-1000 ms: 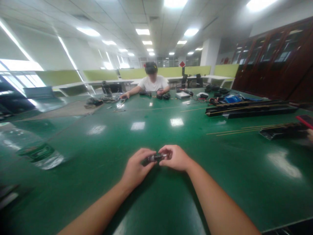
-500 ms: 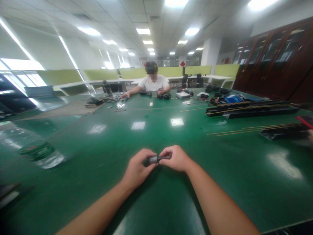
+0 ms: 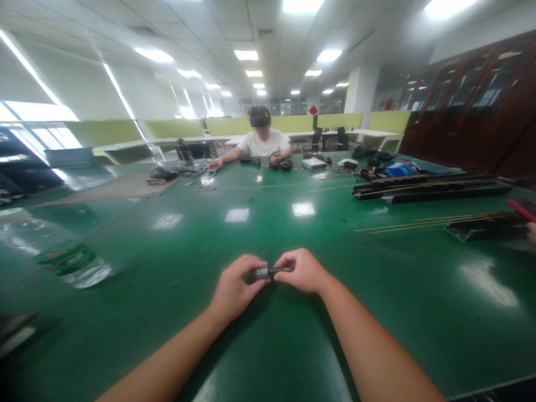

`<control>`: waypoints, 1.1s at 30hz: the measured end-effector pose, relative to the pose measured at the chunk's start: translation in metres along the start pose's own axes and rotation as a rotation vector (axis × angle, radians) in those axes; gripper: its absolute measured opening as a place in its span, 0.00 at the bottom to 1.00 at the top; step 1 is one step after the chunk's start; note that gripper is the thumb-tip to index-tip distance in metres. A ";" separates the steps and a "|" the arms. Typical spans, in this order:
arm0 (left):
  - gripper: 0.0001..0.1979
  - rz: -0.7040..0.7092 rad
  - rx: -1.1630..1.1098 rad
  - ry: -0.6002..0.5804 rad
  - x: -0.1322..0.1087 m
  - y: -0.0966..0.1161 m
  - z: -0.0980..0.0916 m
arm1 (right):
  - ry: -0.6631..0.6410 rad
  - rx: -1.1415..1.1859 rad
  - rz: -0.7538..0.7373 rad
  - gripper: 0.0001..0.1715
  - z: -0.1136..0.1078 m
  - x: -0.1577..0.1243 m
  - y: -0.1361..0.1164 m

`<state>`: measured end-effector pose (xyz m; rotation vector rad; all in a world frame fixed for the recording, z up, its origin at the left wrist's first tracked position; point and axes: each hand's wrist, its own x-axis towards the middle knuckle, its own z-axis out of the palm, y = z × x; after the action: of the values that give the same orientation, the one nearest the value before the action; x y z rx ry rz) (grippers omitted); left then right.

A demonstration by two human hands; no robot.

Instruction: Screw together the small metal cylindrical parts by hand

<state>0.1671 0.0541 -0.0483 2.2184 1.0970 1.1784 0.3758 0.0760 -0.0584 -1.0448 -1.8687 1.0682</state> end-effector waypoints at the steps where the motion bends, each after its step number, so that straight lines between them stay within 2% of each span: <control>1: 0.09 -0.002 0.002 0.001 0.000 0.000 0.000 | 0.000 -0.001 0.002 0.09 0.000 0.000 0.000; 33: 0.11 0.027 0.055 0.042 0.001 -0.005 -0.008 | 0.048 0.012 0.041 0.11 -0.007 0.001 0.002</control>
<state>0.1588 0.0582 -0.0464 2.2661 1.1322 1.2257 0.3824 0.0794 -0.0571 -1.0970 -1.8078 1.0673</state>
